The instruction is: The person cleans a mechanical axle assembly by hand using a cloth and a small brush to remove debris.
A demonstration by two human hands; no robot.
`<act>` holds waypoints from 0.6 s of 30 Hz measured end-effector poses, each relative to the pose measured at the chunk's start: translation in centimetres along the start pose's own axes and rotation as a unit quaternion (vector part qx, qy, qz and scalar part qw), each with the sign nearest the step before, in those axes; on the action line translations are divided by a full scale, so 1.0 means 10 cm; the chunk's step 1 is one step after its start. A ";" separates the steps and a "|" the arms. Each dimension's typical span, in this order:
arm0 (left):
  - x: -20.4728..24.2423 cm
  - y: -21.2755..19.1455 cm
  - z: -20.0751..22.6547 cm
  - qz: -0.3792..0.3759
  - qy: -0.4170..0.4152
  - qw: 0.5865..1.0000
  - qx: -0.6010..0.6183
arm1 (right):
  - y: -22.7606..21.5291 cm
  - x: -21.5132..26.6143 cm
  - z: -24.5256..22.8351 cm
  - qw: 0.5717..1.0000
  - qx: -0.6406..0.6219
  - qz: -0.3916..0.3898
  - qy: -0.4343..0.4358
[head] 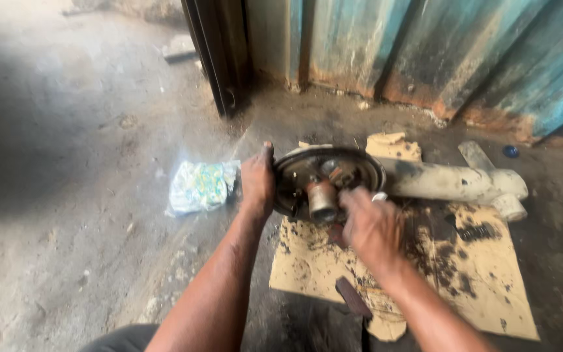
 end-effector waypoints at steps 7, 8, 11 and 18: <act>-0.09 -0.02 -0.01 0.003 0.103 0.989 -0.108 | -0.07 0.02 -0.04 0.997 0.057 0.010 -0.044; -0.08 0.01 0.03 -0.003 0.143 0.977 -0.157 | -0.16 0.02 -0.05 0.997 0.061 0.024 -0.043; -0.22 -0.03 0.02 0.005 0.091 0.987 -0.134 | -0.14 -0.03 -0.19 0.991 0.074 0.068 -0.088; -0.08 0.08 0.24 -0.032 0.334 0.892 -0.302 | -0.08 0.13 0.18 0.997 0.051 -0.064 0.001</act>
Point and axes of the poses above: each hand's wrist, its own x-axis away from the middle knuckle, its own y-axis out of the palm, z = x × y, the point moved 7 cm from there along -x, towards the middle knuckle, and after that the axes turned 2 degrees about -z, right-handed, at the moved point
